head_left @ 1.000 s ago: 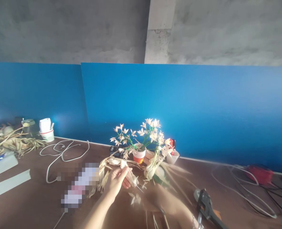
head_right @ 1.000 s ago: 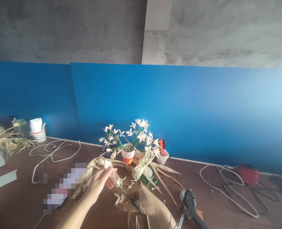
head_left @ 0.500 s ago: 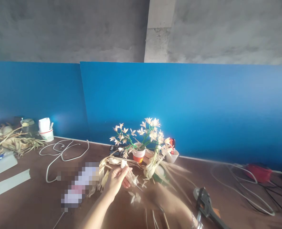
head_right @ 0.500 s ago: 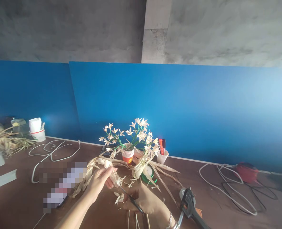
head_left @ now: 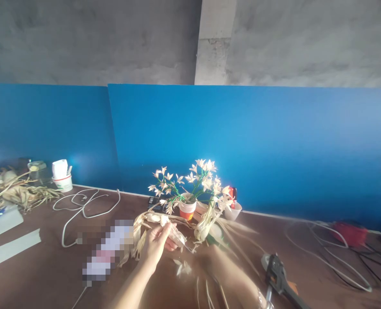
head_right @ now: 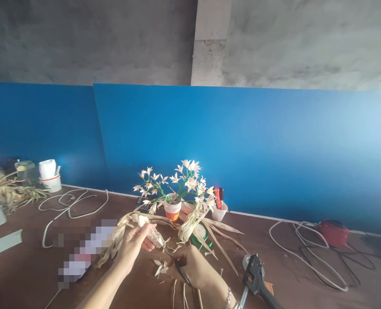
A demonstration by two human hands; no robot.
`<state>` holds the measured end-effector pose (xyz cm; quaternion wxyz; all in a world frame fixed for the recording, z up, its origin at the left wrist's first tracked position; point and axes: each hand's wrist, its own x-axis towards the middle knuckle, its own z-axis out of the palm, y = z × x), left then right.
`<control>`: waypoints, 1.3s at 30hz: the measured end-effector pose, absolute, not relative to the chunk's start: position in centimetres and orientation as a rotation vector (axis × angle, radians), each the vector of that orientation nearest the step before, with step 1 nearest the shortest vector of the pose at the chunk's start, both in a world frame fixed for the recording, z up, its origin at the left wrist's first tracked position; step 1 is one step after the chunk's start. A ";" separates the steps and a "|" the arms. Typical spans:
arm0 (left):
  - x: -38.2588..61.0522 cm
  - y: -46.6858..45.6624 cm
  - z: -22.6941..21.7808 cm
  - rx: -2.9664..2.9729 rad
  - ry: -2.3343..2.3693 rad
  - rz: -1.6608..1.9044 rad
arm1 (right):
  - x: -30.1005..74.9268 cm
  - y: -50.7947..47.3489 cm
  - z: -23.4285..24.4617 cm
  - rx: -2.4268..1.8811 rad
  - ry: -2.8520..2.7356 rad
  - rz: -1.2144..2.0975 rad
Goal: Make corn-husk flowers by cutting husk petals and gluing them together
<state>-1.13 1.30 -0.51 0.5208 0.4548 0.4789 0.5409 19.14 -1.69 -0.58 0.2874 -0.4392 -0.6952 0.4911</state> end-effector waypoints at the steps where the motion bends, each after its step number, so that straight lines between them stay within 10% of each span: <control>1: -1.1 1.3 -0.5 1.088 1.150 1.298 | 19.1 -1.7 -0.6 -1.184 -1.857 1.302; 39: 0.9 0.3 -1.1 0.685 1.088 1.418 | 18.6 -1.4 -2.1 -1.303 -1.857 1.125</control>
